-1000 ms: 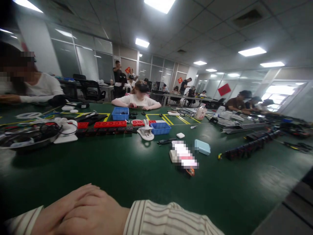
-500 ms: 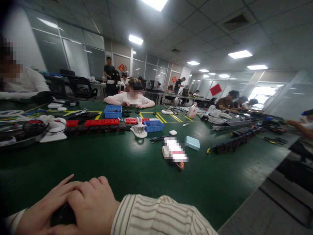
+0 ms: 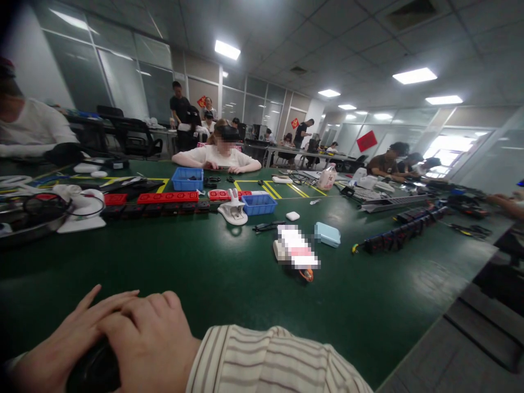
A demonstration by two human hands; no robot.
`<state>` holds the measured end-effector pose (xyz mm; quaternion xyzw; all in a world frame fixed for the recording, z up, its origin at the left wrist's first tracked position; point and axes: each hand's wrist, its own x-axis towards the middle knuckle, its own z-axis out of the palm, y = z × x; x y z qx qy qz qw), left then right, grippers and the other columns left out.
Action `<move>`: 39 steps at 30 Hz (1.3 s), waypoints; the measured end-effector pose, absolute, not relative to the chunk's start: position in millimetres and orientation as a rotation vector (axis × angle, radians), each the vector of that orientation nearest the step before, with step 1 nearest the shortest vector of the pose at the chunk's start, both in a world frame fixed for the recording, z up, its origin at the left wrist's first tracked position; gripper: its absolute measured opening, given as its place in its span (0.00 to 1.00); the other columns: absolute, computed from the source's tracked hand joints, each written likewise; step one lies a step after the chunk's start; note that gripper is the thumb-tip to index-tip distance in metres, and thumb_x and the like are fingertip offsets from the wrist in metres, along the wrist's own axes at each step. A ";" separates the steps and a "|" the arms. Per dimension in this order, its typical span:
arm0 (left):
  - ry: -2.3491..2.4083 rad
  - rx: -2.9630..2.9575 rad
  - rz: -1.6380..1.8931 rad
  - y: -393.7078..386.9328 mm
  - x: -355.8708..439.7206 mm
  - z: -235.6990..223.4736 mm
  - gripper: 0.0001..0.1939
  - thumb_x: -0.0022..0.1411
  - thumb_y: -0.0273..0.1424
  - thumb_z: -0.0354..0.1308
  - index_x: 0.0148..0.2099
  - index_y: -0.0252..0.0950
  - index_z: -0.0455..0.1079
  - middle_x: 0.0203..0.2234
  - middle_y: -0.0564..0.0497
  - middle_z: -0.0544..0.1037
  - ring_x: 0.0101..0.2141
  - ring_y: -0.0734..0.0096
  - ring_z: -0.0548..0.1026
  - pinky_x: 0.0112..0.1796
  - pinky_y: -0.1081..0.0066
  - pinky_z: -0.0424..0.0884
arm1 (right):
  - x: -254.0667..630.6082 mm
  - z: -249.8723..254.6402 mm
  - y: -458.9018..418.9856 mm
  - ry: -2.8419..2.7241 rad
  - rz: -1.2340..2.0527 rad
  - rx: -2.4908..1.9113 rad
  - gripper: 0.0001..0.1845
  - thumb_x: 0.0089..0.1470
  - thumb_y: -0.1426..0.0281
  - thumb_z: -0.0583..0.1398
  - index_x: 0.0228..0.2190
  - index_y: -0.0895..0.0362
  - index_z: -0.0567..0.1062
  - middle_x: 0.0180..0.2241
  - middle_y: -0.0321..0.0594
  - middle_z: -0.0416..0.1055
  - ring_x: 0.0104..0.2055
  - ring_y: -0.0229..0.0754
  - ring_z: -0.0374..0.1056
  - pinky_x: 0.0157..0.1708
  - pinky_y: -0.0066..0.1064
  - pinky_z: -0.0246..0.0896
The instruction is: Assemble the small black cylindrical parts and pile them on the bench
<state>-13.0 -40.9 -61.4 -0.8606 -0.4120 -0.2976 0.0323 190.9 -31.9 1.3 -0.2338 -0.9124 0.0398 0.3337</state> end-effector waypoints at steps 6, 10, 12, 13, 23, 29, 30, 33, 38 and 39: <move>-1.368 -2.866 -0.712 -52.1 8.6 -18.6 0.24 0.39 0.43 0.60 0.42 0.44 0.70 0.39 0.52 0.72 0.43 0.58 0.70 0.57 0.45 0.42 | 191.2 1.6 -28.3 -2.465 0.170 -0.472 0.19 0.46 0.55 0.56 0.35 0.56 0.69 0.34 0.38 0.70 0.36 0.41 0.63 0.37 0.35 0.57; -1.391 -3.054 -0.593 -48.6 13.3 -1.3 0.24 0.37 0.39 0.61 0.42 0.44 0.71 0.40 0.52 0.71 0.44 0.59 0.69 0.57 0.45 0.43 | 196.5 15.5 -30.4 -2.437 0.413 -0.127 0.19 0.44 0.69 0.50 0.40 0.58 0.68 0.40 0.40 0.70 0.45 0.42 0.61 0.45 0.36 0.56; -1.427 -3.012 -0.648 -48.7 10.9 0.1 0.34 0.39 0.44 0.62 0.51 0.41 0.66 0.47 0.46 0.68 0.49 0.52 0.65 0.57 0.42 0.42 | 198.1 20.8 -32.2 -2.424 0.432 -0.146 0.23 0.46 0.69 0.50 0.46 0.60 0.64 0.45 0.43 0.68 0.49 0.45 0.59 0.50 0.40 0.52; -1.451 -2.973 -0.679 -49.9 9.7 0.1 0.39 0.40 0.48 0.62 0.55 0.39 0.62 0.51 0.43 0.65 0.52 0.49 0.63 0.56 0.40 0.41 | 198.4 22.0 -33.4 -2.404 0.420 -0.208 0.24 0.48 0.66 0.51 0.48 0.61 0.63 0.47 0.46 0.66 0.51 0.46 0.58 0.51 0.42 0.51; -1.501 -2.900 -0.710 -61.2 13.6 7.0 0.27 0.40 0.47 0.61 0.41 0.37 0.69 0.40 0.47 0.71 0.45 0.54 0.68 0.56 0.40 0.41 | 193.5 13.8 -40.8 -2.404 0.352 -0.596 0.16 0.47 0.59 0.58 0.34 0.59 0.69 0.33 0.42 0.67 0.38 0.45 0.60 0.40 0.40 0.56; -1.480 -2.904 -0.630 -54.7 13.3 -2.1 0.24 0.32 0.39 0.62 0.37 0.44 0.71 0.38 0.51 0.70 0.42 0.55 0.69 0.55 0.39 0.42 | 193.5 8.2 -32.1 -2.472 0.369 -0.182 0.14 0.43 0.68 0.52 0.35 0.57 0.67 0.37 0.38 0.71 0.41 0.39 0.64 0.44 0.33 0.59; -1.469 -2.884 -0.628 -54.6 13.1 -5.2 0.24 0.33 0.40 0.62 0.38 0.44 0.71 0.37 0.51 0.71 0.42 0.56 0.69 0.56 0.40 0.43 | 193.2 6.0 -29.5 -2.505 0.345 -0.124 0.13 0.44 0.68 0.51 0.35 0.56 0.67 0.38 0.37 0.72 0.43 0.38 0.64 0.46 0.32 0.58; -1.415 -2.774 -0.678 -56.3 11.0 -18.8 0.33 0.36 0.49 0.61 0.46 0.43 0.68 0.41 0.49 0.72 0.45 0.53 0.68 0.57 0.43 0.43 | 192.6 -1.0 -24.5 -2.527 0.217 -0.056 0.16 0.49 0.64 0.53 0.41 0.55 0.65 0.46 0.35 0.70 0.53 0.37 0.58 0.55 0.32 0.51; -1.367 -2.672 -0.836 -55.6 3.2 -43.8 0.39 0.41 0.56 0.56 0.54 0.44 0.61 0.46 0.48 0.72 0.45 0.55 0.70 0.57 0.50 0.50 | 189.3 -13.0 -31.3 -2.384 0.175 -0.521 0.26 0.50 0.54 0.55 0.46 0.56 0.61 0.46 0.40 0.67 0.48 0.41 0.61 0.51 0.37 0.55; -1.374 -2.669 -0.828 -54.0 2.0 -46.4 0.34 0.45 0.53 0.56 0.52 0.45 0.63 0.44 0.50 0.74 0.44 0.56 0.71 0.57 0.51 0.53 | 187.9 -14.8 -33.2 -2.385 0.174 -0.614 0.28 0.48 0.50 0.56 0.43 0.57 0.62 0.44 0.41 0.67 0.45 0.42 0.63 0.47 0.37 0.58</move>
